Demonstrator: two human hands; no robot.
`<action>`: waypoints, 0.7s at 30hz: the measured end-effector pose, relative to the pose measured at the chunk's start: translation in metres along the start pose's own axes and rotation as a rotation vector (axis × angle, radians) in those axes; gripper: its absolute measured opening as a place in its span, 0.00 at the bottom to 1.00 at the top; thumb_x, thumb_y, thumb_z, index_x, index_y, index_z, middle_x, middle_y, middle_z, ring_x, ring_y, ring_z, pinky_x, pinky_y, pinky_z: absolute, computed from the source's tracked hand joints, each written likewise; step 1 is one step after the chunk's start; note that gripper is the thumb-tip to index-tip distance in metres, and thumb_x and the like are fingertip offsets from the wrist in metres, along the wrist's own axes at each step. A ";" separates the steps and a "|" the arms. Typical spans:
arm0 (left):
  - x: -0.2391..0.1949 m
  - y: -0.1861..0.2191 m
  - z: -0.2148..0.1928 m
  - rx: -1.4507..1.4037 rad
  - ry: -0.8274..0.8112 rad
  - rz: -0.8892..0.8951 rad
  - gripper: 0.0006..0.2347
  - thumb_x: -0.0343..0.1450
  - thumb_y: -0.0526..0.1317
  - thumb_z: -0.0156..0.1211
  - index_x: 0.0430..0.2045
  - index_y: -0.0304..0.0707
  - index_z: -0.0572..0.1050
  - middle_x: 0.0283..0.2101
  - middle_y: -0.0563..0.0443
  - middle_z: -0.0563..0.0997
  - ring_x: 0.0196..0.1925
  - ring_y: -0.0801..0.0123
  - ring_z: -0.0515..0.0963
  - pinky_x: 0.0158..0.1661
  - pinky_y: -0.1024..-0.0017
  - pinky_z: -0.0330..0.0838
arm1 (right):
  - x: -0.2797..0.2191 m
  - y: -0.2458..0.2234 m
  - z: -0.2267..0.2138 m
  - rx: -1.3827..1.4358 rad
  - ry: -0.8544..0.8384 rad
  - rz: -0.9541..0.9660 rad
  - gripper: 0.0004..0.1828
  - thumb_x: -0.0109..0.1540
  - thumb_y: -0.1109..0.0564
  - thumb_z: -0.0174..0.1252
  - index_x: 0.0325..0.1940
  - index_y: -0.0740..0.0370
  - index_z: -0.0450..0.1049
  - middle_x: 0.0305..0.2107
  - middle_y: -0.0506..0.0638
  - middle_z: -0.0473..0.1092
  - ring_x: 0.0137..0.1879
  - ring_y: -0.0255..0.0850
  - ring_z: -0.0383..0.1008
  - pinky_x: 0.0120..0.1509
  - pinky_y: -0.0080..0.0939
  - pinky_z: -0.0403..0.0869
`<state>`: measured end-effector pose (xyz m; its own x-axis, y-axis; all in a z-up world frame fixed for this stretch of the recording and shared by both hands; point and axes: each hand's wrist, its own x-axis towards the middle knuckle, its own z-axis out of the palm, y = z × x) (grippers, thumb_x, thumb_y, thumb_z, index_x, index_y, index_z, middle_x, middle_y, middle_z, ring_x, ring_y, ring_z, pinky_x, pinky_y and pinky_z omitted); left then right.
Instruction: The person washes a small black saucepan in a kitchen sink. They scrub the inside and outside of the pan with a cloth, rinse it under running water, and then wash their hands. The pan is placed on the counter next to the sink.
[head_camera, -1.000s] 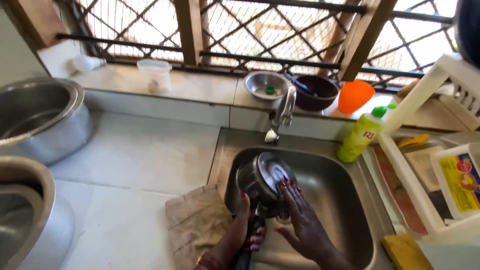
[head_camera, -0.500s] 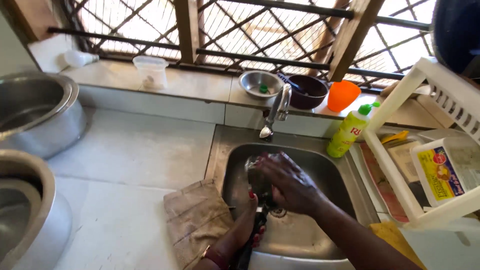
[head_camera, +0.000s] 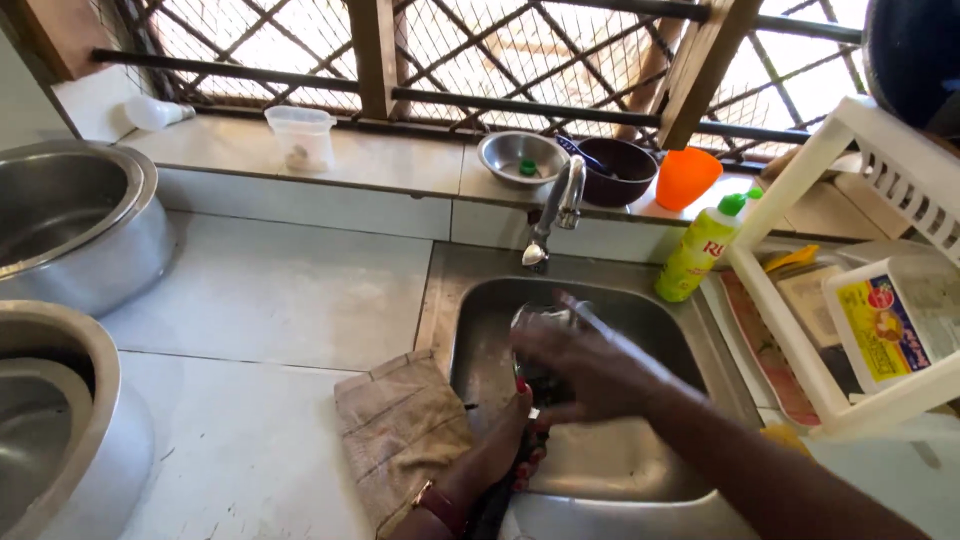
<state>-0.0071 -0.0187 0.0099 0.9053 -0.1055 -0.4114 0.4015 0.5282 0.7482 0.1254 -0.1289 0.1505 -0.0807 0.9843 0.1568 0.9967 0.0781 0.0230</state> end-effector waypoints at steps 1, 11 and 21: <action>-0.020 0.012 0.012 0.002 -0.003 -0.003 0.30 0.66 0.78 0.35 0.24 0.50 0.63 0.17 0.52 0.63 0.09 0.74 0.56 0.10 0.76 0.51 | -0.001 0.016 -0.005 0.000 0.001 0.005 0.57 0.52 0.30 0.73 0.76 0.56 0.57 0.70 0.57 0.61 0.78 0.53 0.54 0.78 0.73 0.33; -0.058 0.028 0.046 0.267 0.069 0.266 0.20 0.77 0.55 0.46 0.60 0.49 0.61 0.22 0.55 0.63 0.13 0.75 0.58 0.13 0.73 0.52 | -0.066 0.083 0.092 1.247 0.578 1.223 0.47 0.60 0.17 0.34 0.58 0.57 0.69 0.45 0.52 0.61 0.49 0.41 0.57 0.53 0.42 0.52; -0.021 -0.012 0.064 1.216 0.676 0.170 0.49 0.77 0.62 0.51 0.72 0.38 0.15 0.47 0.32 0.76 0.41 0.38 0.82 0.39 0.45 0.76 | -0.080 -0.009 0.133 2.586 0.390 1.275 0.70 0.45 0.02 0.45 0.52 0.72 0.72 0.37 0.60 0.74 0.32 0.42 0.73 0.21 0.26 0.73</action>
<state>-0.0224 -0.0765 0.0424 0.8533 0.4897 -0.1792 0.4770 -0.5944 0.6474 0.1243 -0.1869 0.0065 0.2952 0.7194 -0.6288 -0.9421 0.1096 -0.3169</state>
